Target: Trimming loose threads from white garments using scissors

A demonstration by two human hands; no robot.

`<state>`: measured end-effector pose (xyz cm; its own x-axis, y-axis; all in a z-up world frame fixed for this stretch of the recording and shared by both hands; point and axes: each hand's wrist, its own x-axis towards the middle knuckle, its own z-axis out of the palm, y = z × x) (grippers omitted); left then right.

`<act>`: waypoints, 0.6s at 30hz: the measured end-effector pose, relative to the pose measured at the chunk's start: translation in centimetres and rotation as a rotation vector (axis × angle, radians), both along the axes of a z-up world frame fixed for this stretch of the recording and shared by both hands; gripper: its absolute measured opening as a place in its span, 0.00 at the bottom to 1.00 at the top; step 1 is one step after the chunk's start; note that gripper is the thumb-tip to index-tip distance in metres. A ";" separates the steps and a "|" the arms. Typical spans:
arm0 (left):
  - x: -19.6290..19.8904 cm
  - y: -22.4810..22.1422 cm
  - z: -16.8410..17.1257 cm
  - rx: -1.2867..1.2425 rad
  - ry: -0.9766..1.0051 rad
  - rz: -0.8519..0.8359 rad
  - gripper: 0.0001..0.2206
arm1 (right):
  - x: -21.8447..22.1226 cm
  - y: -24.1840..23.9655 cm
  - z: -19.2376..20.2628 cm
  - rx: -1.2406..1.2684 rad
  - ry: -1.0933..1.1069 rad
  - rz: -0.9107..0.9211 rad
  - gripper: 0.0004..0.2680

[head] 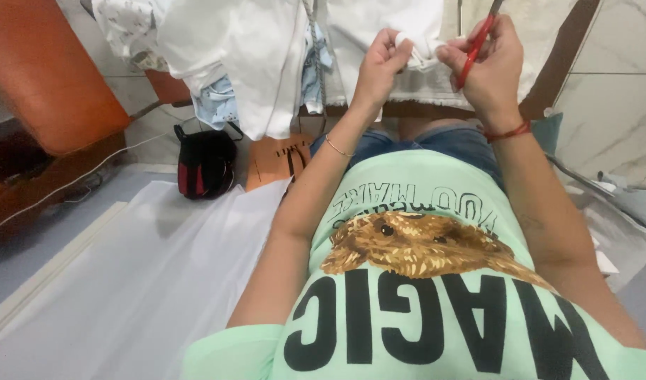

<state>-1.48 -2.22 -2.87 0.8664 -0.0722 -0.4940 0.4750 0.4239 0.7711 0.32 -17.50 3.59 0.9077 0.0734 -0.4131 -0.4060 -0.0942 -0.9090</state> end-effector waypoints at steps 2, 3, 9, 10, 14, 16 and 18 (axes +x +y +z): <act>0.2 0.2 1.0 0.023 0.001 -0.014 0.04 | -0.1 0.1 -0.2 0.056 0.010 -0.013 0.13; 0.4 0.4 1.5 0.051 0.002 -0.028 0.05 | 0.0 0.1 -0.4 0.116 0.019 -0.025 0.13; 0.4 0.4 1.6 -0.305 0.368 -0.104 0.07 | -0.5 -0.3 -1.8 0.154 0.000 -0.037 0.14; 0.5 0.4 1.5 -0.308 0.368 -0.107 0.07 | -0.4 -0.3 -1.1 0.151 -0.001 -0.039 0.14; 0.9 0.2 1.9 -0.050 0.259 -0.073 0.14 | 0.0 -0.2 0.9 0.007 -0.182 0.046 0.14; 1.0 0.6 2.9 0.091 0.271 -0.109 0.20 | 0.1 0.2 1.7 0.054 -0.259 0.086 0.14; 1.5 0.5 4.1 -0.037 0.314 -0.143 0.12 | 0.3 0.3 2.7 -0.084 -0.357 0.182 0.13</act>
